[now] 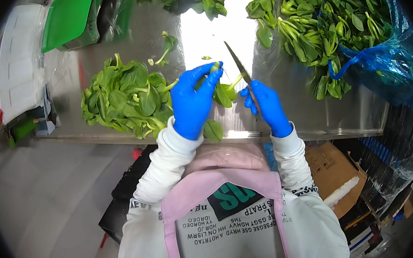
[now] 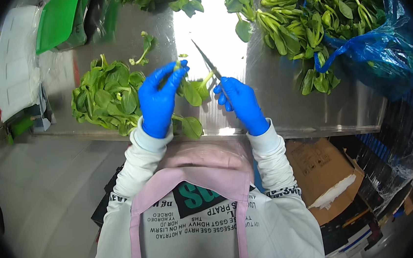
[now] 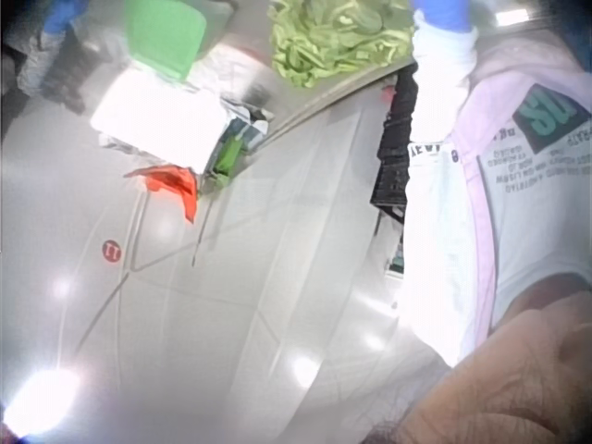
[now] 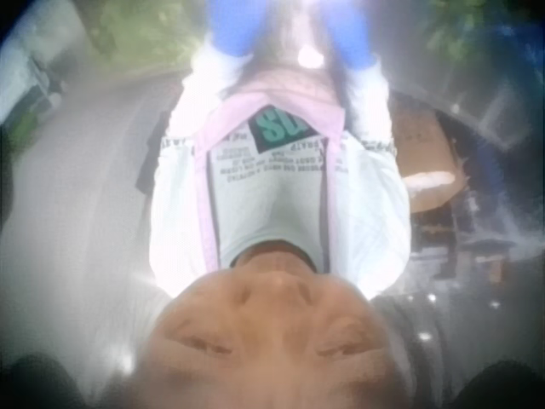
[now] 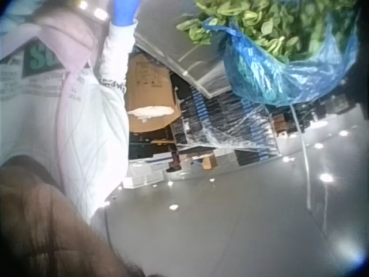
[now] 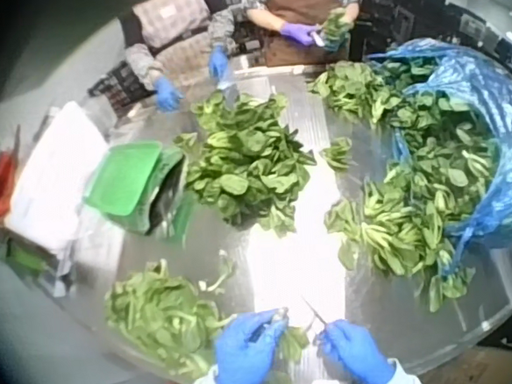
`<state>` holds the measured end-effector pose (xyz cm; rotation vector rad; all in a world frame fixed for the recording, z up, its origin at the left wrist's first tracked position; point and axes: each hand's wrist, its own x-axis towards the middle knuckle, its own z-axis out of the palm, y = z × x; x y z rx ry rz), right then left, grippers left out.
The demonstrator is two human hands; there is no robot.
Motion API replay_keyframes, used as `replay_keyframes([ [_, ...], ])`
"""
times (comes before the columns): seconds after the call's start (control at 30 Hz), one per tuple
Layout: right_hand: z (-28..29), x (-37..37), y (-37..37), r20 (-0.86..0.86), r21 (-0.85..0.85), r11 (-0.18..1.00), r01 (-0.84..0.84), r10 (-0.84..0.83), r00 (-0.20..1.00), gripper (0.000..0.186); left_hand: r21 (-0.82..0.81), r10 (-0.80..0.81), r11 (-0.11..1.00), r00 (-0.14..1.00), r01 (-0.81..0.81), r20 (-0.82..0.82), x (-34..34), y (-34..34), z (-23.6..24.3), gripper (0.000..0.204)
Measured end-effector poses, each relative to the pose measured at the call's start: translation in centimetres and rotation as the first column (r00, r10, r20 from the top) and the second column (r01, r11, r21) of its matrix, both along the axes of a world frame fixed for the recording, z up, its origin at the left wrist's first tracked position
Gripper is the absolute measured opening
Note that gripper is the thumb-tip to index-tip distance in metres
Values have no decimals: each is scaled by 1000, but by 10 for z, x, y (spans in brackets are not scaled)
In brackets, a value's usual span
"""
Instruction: The person trims leafy green vegetables on a stainless steel table using a small knife. They cut stems from leaves, place trimmed leaves into a pile, and discard stems. The process is repeated continuously throughout the clip.
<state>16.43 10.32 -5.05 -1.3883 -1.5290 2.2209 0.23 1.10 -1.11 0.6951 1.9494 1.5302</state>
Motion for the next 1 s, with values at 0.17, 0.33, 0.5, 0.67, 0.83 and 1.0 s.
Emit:
replay_keyframes([
  [0.17, 7, 6, 9, 14, -209, 977, -29, 32, 999, 54, -108, -154, 978, 970, 177, 187, -25, 3, -6, 19],
  [0.33, 10, 10, 7, -34, -295, 956, 4, -15, 999, 55, -65, -362, 871, 727, 486, 584, -9, 9, -6, 23],
  [0.5, 7, 21, 11, -128, -409, 903, 132, -200, 971, 53, -269, -354, 790, 768, 551, 534, -3, 13, -21, 23],
  [0.67, -3, 44, 25, -55, -258, 938, 231, -253, 966, 54, -469, -443, 864, 720, 183, -535, -12, 24, -24, 25],
  [0.83, -9, 66, 34, -77, -255, 936, 241, -268, 960, 55, 23, -93, 996, 950, 90, 299, -63, 104, 33, 34],
  [1.0, -5, 79, 38, -48, -224, 937, 269, -287, 957, 54, 64, -190, 963, 831, 261, -523, -66, 186, -7, 44],
])
